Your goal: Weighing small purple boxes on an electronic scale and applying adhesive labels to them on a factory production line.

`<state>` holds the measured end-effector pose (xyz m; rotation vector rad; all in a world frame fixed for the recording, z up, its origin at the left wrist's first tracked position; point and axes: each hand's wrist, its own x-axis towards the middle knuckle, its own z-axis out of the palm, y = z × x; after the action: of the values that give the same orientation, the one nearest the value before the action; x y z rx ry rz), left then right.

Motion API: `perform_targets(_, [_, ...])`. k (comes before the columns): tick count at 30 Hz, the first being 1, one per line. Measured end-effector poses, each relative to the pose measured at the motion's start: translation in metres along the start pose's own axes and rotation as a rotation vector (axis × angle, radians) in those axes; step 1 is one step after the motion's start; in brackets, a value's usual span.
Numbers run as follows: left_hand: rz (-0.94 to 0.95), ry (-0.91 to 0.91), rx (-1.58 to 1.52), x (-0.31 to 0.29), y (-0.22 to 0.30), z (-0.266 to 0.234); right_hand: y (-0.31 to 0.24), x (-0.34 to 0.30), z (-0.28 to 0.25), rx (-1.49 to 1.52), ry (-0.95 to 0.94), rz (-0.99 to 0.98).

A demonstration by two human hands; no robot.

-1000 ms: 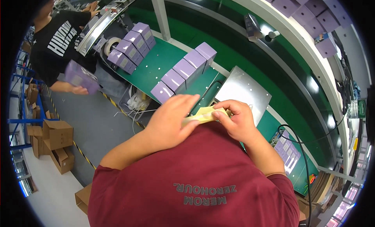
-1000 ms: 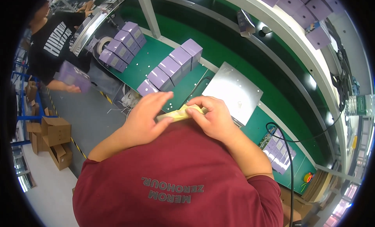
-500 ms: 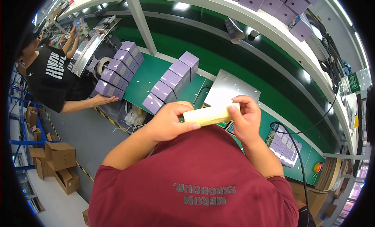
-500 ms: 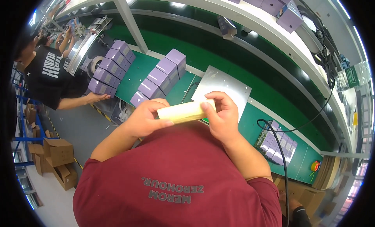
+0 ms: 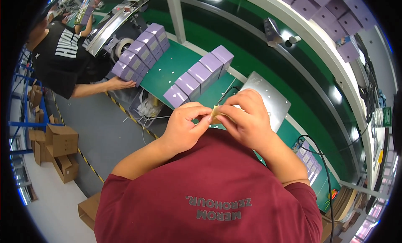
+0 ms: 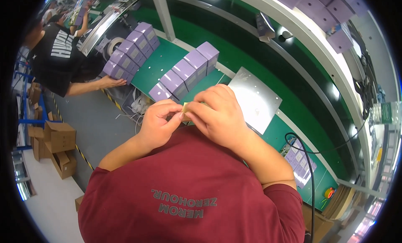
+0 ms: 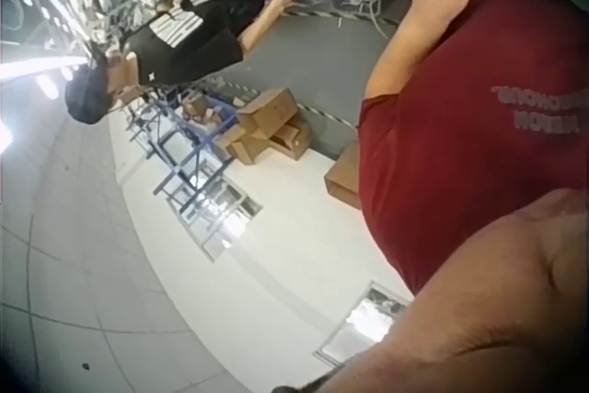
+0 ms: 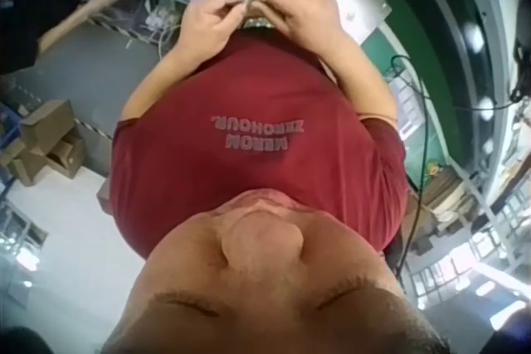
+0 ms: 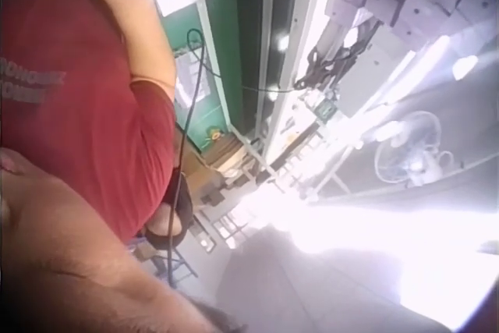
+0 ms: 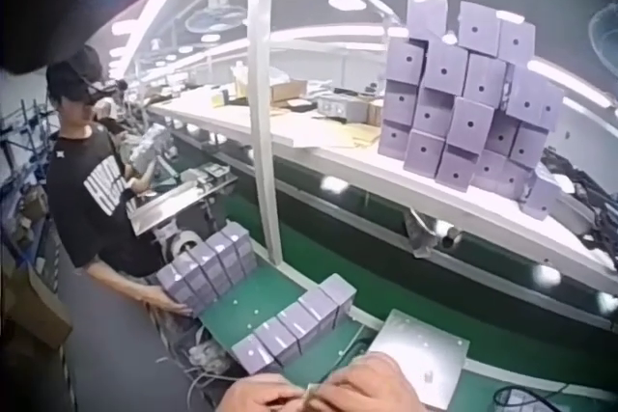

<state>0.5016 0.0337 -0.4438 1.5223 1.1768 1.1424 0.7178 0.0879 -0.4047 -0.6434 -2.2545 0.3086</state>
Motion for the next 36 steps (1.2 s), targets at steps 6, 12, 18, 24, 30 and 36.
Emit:
perform_targets(6, [0.116,0.049,0.190,-0.016,-0.010,-0.026,0.005,0.017,0.039,0.060,-0.146,-0.044])
perform_targets(12, [0.037,0.033,0.203,-0.038,-0.028,-0.053,0.004,0.024,0.072,0.175,-0.309,0.010])
perform_targets(18, [-0.104,-0.043,0.119,-0.052,-0.046,-0.071,0.012,0.027,0.098,0.249,-0.378,0.028])
perform_targets(24, [-0.332,-0.069,-0.086,-0.068,-0.067,-0.077,0.008,0.031,0.112,0.279,-0.449,0.018])
perform_targets(30, [-0.382,0.070,-0.051,-0.061,-0.060,-0.086,-0.006,0.044,0.119,0.154,-0.365,-0.028])
perform_targets(36, [-0.260,0.094,0.053,-0.054,-0.055,-0.091,-0.005,0.049,0.129,0.138,-0.360,-0.035])
